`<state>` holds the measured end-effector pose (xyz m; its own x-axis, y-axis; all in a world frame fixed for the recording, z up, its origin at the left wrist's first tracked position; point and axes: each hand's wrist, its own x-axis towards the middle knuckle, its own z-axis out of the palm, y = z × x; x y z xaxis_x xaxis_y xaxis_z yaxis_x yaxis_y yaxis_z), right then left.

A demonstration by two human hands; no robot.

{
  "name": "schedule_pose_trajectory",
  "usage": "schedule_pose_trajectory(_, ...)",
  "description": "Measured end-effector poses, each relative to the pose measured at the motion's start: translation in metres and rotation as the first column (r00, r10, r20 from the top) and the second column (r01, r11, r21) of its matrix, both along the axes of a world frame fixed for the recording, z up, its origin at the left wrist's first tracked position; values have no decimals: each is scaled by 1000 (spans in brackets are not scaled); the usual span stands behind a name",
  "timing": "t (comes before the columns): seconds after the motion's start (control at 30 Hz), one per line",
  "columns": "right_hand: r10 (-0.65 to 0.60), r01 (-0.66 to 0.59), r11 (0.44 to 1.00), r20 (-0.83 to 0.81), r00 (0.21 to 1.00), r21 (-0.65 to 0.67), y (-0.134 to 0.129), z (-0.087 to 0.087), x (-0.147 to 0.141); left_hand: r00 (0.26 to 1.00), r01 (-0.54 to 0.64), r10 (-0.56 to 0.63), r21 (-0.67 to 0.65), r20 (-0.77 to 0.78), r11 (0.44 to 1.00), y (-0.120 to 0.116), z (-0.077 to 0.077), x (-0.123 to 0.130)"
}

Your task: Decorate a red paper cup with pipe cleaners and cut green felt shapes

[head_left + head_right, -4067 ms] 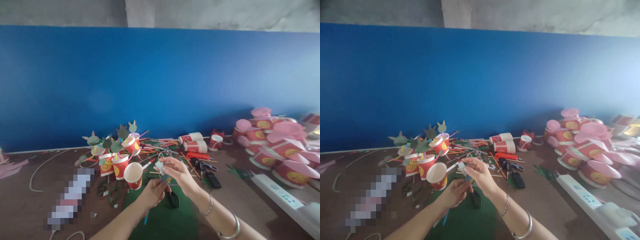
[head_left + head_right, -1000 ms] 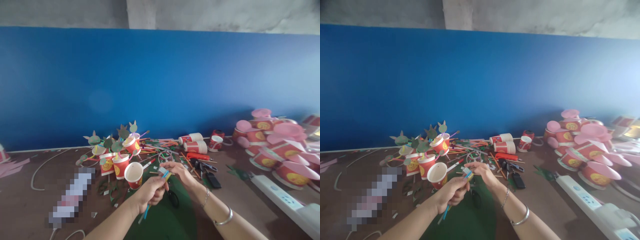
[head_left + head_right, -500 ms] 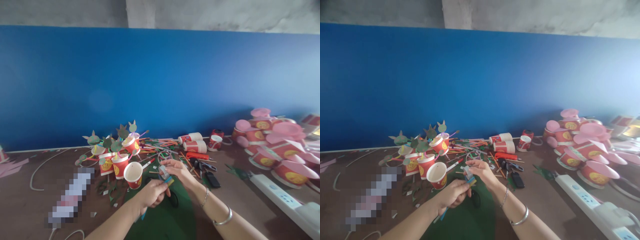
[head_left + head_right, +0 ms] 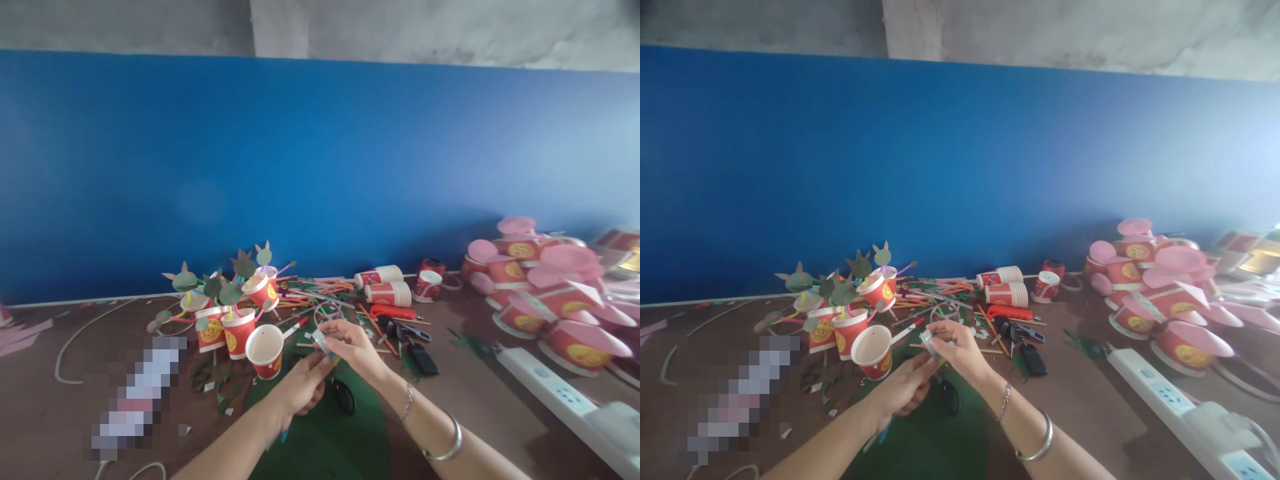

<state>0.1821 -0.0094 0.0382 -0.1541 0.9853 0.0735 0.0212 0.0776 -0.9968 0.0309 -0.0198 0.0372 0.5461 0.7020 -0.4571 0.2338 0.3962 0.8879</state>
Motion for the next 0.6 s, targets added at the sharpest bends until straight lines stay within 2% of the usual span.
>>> schedule_pose_trajectory(0.13, -6, 4, 1000, 65, 998, 25, -4, 5, -2, 1000, 9, -9, 38, 15, 999, 1, 0, -1)
schedule_pose_trajectory(0.27, 11, -12, 1000, 84, 996, 17, -4, 2, -2, 999, -11, 5, 145, 43, 989, 4, -12, 2)
schedule_pose_trajectory(0.37, 28, -29, 1000, 77, 997, 12, -4, 0, -3, 997, -58, 50, 171, 54, 984, 5, -17, 4)
schedule_pose_trajectory(0.6, 0, 0, 1000, 28, 1000, 3, -3, -2, -6, 996, -86, 78, 155, 52, 984, 4, -13, 2)
